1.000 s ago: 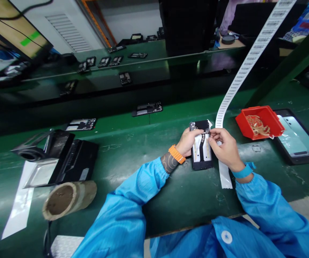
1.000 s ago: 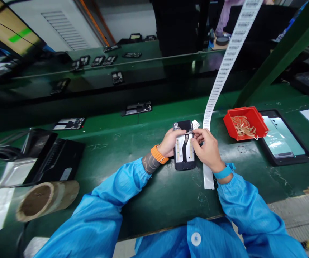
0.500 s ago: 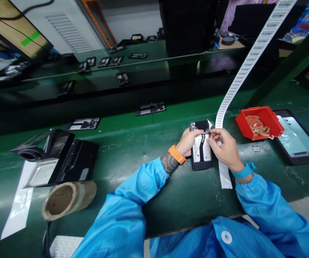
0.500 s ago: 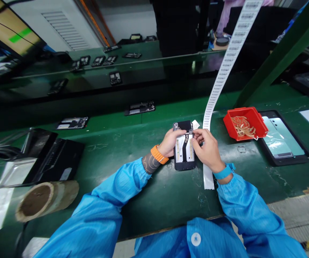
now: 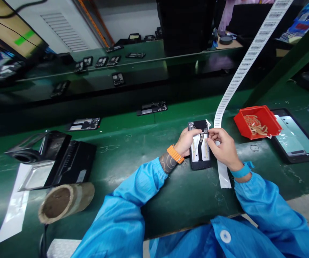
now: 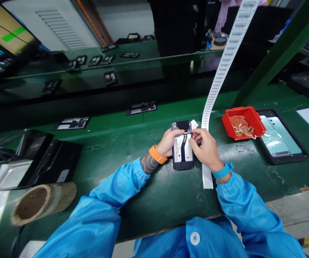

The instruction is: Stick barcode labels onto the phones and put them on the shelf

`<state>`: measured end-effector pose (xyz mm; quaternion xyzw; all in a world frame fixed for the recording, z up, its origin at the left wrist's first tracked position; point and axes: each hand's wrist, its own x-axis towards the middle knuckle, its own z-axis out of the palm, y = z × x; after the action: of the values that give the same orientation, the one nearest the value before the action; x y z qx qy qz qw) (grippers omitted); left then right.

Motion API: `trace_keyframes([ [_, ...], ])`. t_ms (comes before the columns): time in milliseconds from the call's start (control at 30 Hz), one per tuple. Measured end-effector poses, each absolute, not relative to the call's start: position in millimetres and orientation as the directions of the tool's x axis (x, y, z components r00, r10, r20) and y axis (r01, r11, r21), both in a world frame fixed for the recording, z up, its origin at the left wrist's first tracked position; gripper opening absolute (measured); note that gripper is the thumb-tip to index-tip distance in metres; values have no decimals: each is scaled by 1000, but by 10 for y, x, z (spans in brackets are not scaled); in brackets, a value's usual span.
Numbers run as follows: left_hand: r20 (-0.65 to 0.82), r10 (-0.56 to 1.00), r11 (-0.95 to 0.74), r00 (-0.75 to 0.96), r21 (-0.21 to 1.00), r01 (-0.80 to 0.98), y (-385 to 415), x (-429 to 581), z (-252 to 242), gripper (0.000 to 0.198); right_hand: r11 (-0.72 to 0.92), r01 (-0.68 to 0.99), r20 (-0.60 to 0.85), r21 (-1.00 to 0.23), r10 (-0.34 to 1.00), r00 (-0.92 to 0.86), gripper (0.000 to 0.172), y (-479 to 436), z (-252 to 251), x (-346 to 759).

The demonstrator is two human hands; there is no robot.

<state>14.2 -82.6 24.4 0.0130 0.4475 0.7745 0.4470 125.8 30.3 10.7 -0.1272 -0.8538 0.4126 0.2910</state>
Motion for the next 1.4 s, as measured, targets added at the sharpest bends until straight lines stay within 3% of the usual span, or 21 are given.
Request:
trace_keyframes([
  [267, -351, 687, -227, -636, 728, -647, -821, 152, 259, 29, 750, -94, 475, -655, 312, -823, 14, 314, 105, 1275],
  [667, -364, 642, -205, -674, 766, -609, -815, 212, 321, 32, 817, -120, 549, -564, 262, -794, 14, 289, 96, 1265],
  [933, -406, 606, -191, -684, 761, -620, -810, 208, 351, 25, 777, -101, 480, -622, 276, -833, 11, 280, 113, 1247],
  [1133, -357, 643, -149, -677, 810, -568, -819, 244, 348, 15, 730, -59, 387, -681, 290, -875, 9, 312, 129, 1252],
  [1400, -425, 648, -179, -632, 722, -669, -803, 236, 372, 18, 835, -54, 417, -548, 217, -883, 14, 245, 146, 1274],
])
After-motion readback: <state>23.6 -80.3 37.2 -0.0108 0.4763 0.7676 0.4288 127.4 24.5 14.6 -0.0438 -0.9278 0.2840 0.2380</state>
